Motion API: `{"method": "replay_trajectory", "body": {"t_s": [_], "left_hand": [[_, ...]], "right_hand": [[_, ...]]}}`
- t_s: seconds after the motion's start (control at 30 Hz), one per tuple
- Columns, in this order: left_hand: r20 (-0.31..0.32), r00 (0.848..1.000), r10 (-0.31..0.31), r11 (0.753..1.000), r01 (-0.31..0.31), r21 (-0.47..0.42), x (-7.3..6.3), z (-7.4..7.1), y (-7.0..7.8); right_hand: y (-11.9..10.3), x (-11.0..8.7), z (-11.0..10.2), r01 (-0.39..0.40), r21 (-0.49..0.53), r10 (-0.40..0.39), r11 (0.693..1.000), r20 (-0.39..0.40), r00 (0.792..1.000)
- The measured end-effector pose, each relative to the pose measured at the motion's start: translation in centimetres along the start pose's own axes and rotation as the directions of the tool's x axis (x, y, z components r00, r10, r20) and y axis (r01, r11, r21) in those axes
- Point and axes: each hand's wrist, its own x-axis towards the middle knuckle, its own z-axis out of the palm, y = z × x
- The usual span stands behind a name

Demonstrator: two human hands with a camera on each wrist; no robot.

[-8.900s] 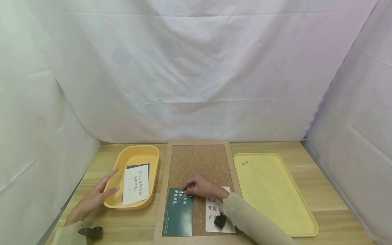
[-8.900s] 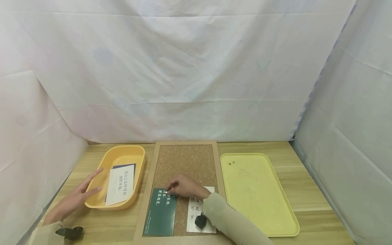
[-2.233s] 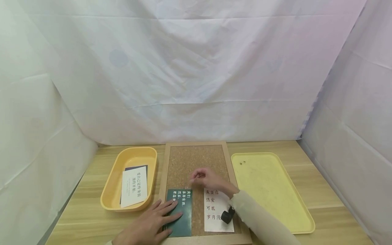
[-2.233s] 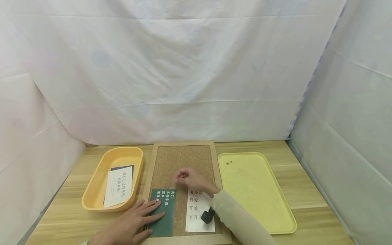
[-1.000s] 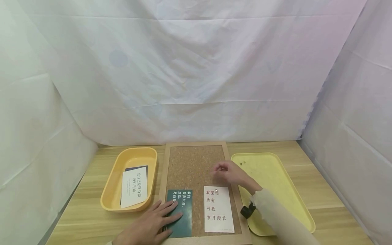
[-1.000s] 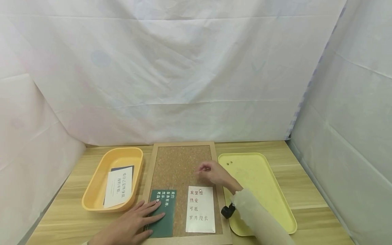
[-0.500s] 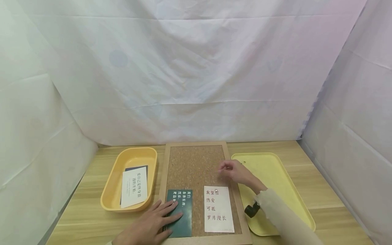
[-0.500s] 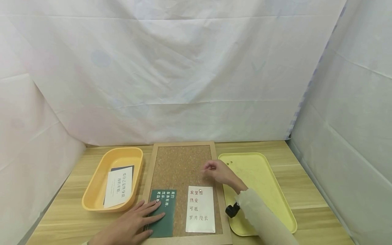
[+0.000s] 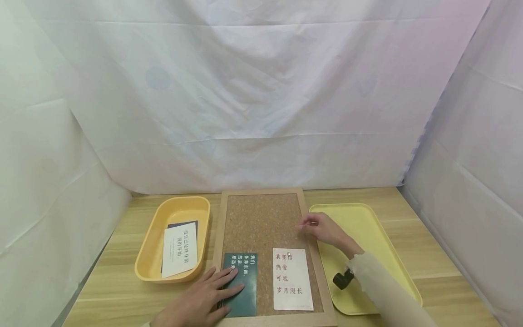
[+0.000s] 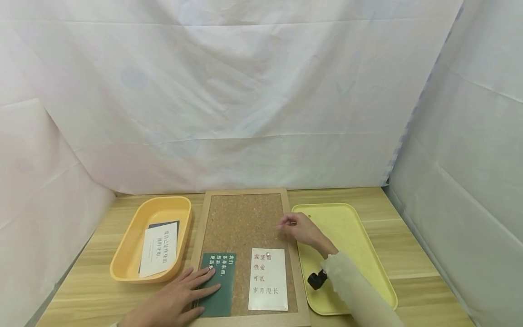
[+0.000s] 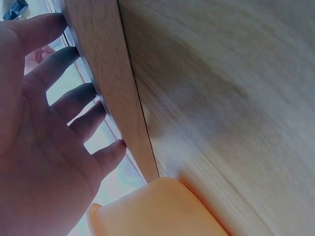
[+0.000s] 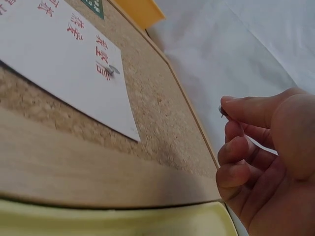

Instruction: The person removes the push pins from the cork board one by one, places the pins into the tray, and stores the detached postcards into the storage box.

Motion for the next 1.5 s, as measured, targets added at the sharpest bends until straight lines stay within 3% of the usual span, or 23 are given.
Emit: {"method": "replay_trajectory", "body": {"t_s": [0.63, 1.1, 1.5], "left_hand": [[-0.022, 1.000, 0.017, 1.000, -0.017, 0.011, -0.1, 0.1, -0.1], [-0.004, 1.000, 0.009, 1.000, -0.009, -0.010, -0.1, -0.1, 0.0], [-0.010, 1.000, 0.014, 1.000, -0.014, 0.000, -0.1, 0.3, -0.2]], "right_hand": [[2.7, -0.8, -2.6, -0.060, 0.003, 0.060, 0.998, -0.052, 0.997], [4.8, -1.4, -3.8, -0.092, -0.164, 0.065, 0.982, -0.163, 0.985], [5.8, -1.5, -3.8, -0.077, -0.242, 0.028, 0.967, -0.200, 0.980]]}}
